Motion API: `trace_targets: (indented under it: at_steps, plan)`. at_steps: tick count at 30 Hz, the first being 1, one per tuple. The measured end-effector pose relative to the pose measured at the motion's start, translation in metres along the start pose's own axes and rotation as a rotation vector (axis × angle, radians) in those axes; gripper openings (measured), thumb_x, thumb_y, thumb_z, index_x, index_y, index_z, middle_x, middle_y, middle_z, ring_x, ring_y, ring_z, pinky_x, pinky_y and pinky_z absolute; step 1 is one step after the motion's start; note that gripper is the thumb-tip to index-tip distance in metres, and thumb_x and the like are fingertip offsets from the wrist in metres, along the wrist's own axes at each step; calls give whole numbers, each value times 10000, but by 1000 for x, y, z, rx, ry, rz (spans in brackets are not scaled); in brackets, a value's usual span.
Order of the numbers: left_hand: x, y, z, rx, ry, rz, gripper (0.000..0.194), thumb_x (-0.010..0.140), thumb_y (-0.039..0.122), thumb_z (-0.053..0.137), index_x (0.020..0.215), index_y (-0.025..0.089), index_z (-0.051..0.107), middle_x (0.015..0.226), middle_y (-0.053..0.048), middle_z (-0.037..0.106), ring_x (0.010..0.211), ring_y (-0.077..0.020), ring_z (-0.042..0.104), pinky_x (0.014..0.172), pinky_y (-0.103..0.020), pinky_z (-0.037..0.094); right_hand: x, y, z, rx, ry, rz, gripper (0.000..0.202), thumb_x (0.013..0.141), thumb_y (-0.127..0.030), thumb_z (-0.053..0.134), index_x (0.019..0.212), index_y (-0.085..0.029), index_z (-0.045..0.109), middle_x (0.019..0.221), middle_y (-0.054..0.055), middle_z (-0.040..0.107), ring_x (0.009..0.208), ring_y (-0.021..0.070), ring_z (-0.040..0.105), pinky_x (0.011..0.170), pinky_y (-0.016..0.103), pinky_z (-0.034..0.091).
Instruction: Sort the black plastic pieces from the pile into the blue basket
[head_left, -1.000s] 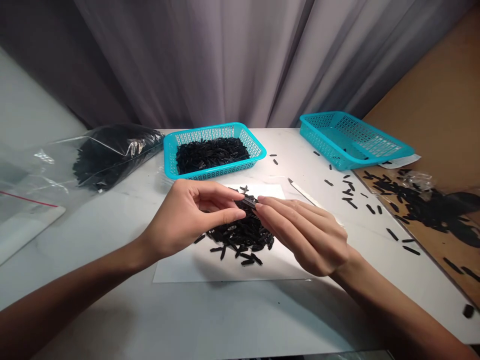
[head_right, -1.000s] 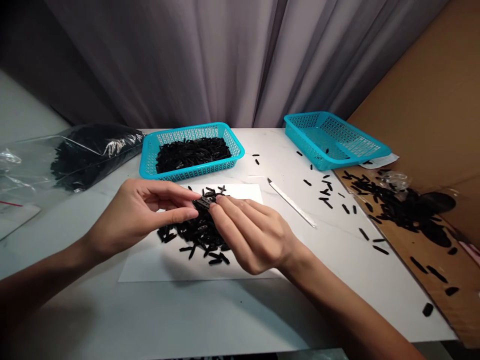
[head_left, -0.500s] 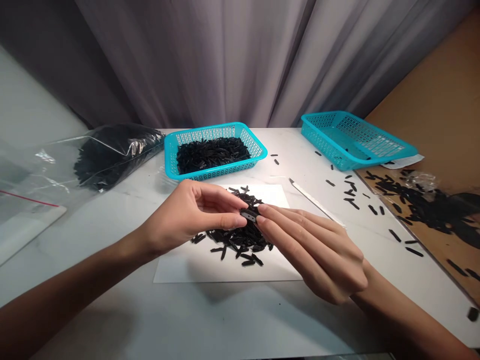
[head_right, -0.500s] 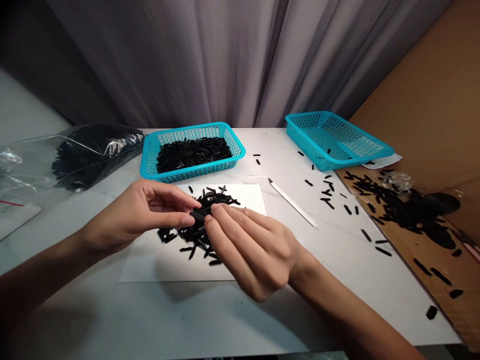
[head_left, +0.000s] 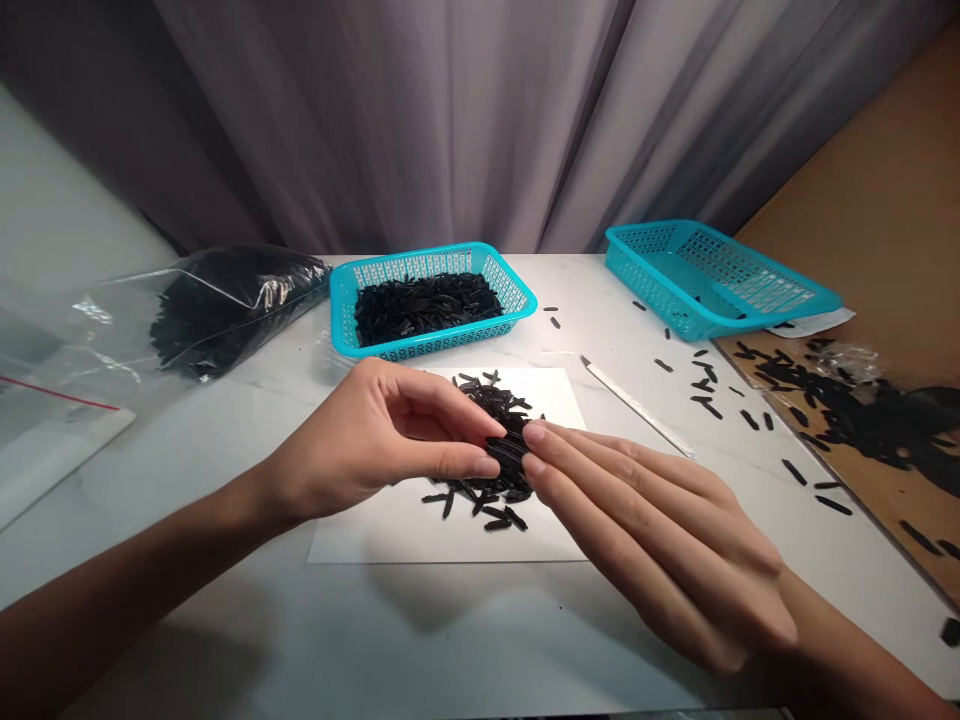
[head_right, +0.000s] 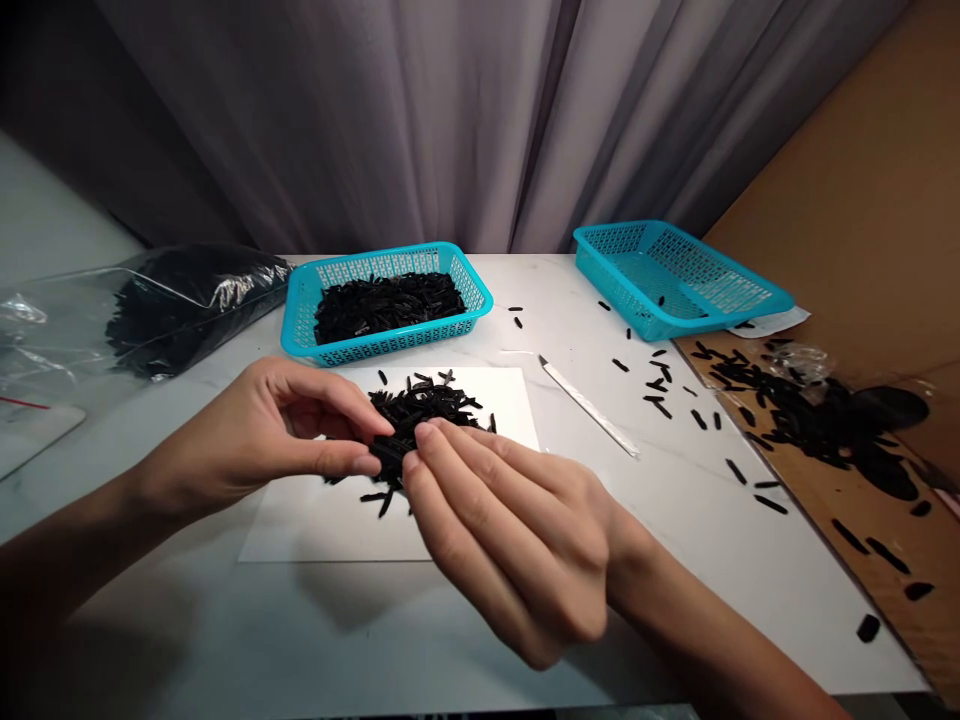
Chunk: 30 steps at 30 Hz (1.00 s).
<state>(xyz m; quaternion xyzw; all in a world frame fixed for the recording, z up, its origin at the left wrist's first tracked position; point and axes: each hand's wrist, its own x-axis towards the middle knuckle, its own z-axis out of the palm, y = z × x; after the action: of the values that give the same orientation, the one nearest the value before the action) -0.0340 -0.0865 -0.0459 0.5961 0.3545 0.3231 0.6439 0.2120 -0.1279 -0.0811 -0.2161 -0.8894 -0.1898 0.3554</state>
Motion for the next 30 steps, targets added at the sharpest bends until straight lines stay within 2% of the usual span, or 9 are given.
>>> trace_targets:
  at_steps: [3, 8, 13, 16, 18, 21, 25, 28, 30]
  plan:
    - [-3, 1, 0, 24, -9, 31, 214, 721, 72, 883, 835, 249, 843, 800, 17, 811, 738, -122, 783, 656, -88, 626, 3, 0, -7, -106, 35, -197, 338, 1061, -107, 404, 1142, -63, 729, 1173, 176, 798, 1240, 278, 708, 1044, 347, 631]
    - [-5, 3, 1, 53, -21, 68, 219, 713, 88, 898, 820, 271, 843, 788, 19, 810, 738, -133, 783, 665, -116, 638, 7, 0, -16, -100, -23, -203, 295, 1043, -106, 462, 1157, -57, 730, 1215, 181, 783, 1284, 288, 678, 1079, 353, 606]
    - [-5, 4, 0, 114, 9, 111, 233, 719, 118, 905, 877, 278, 842, 818, 25, 813, 755, -123, 782, 691, -111, 638, 2, -5, -16, -52, 34, -21, 324, 1064, -147, 428, 1171, -123, 733, 1273, 124, 771, 1272, 218, 689, 1022, 284, 623]
    - [-5, 5, -1, 189, 65, 163, 259, 738, 136, 896, 946, 278, 835, 811, 31, 807, 739, -104, 774, 683, -99, 631, 4, 0, -9, -23, 91, 112, 198, 976, -133, 634, 1137, -148, 748, 1131, 93, 824, 1054, 206, 789, 918, 243, 647]
    - [-3, 5, -4, 268, 126, 237, 262, 745, 173, 899, 976, 276, 830, 802, 31, 802, 729, -99, 767, 698, -114, 636, 14, 14, 1, -64, 138, 197, 205, 890, -95, 750, 1081, -168, 759, 995, 68, 847, 863, 185, 814, 844, 227, 645]
    - [9, -2, -16, 420, 295, 358, 257, 749, 245, 903, 993, 246, 821, 827, 7, 803, 765, -128, 770, 778, -192, 658, 39, 52, 32, -72, 212, 230, 137, 894, -102, 734, 959, -220, 763, 845, 3, 841, 699, 145, 790, 684, 215, 613]
    - [40, -24, -49, 512, 530, 392, 276, 738, 281, 893, 978, 182, 803, 843, -38, 804, 798, -185, 774, 778, -276, 656, 77, 108, 84, 144, -55, 697, 158, 936, -135, 632, 977, -170, 780, 921, 70, 834, 879, 218, 802, 821, 309, 600]
    - [60, -39, -75, 496, 592, 336, 286, 731, 276, 885, 971, 154, 791, 815, -58, 804, 759, -212, 776, 737, -308, 648, 91, 122, 110, 188, -152, 716, 140, 844, -73, 673, 876, -116, 803, 824, 118, 826, 788, 258, 802, 786, 346, 607]
    - [66, -45, -87, 506, 610, 334, 294, 745, 282, 874, 996, 156, 789, 831, -67, 809, 756, -220, 775, 758, -333, 646, 91, 117, 115, 215, -187, 701, 182, 863, -94, 651, 933, -112, 818, 888, 139, 834, 818, 260, 805, 795, 349, 611]
